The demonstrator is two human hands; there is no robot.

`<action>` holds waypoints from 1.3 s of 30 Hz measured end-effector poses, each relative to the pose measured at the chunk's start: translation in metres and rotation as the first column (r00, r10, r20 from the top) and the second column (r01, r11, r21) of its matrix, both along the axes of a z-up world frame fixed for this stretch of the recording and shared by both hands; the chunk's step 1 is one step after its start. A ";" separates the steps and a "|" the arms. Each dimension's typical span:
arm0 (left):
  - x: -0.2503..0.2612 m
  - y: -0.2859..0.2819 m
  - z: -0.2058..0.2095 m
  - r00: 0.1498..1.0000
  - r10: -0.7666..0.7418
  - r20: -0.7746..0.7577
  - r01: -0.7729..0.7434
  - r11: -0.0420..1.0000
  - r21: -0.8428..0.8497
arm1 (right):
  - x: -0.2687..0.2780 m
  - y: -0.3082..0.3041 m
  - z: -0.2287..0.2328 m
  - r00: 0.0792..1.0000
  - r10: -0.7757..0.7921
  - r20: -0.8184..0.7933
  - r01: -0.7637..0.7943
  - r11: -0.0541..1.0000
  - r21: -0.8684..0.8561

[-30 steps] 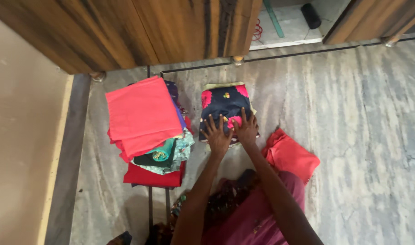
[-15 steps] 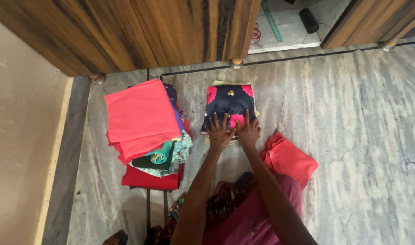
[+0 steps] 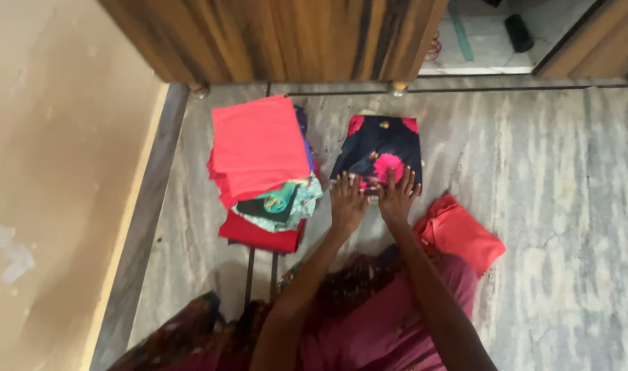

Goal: The person sits on the floor and folds multiple pieces of clothing one by one, including shirts and patterned fabrics. Each item is smoothed and folded neatly, then stacked into a growing pile.

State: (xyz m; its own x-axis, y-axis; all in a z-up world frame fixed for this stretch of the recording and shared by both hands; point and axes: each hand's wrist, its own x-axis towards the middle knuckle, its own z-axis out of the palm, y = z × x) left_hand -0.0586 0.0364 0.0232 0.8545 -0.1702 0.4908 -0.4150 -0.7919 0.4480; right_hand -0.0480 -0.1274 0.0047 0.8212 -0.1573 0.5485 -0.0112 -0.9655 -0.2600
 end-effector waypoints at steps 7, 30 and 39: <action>0.014 0.060 0.125 0.978 0.102 0.182 -0.072 0.984 -0.163 | -0.022 0.023 0.023 0.992 0.109 0.066 -0.111 0.993 0.036; 0.021 0.188 0.097 0.894 0.446 0.052 -0.431 0.885 -0.174 | 0.082 0.219 0.144 0.957 0.274 0.091 -0.286 0.945 0.159; -0.003 0.155 0.164 0.951 0.279 0.136 -0.153 0.804 -0.575 | 0.061 0.224 0.162 0.902 0.366 0.230 -0.423 0.859 0.289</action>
State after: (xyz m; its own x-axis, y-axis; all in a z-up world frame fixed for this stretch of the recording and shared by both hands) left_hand -0.0613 0.1917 0.1873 0.7065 0.3594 0.6097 -0.3937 -0.5163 0.7606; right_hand 0.0135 0.0970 0.1671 0.7565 -0.0305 0.6533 0.4218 -0.7407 -0.5230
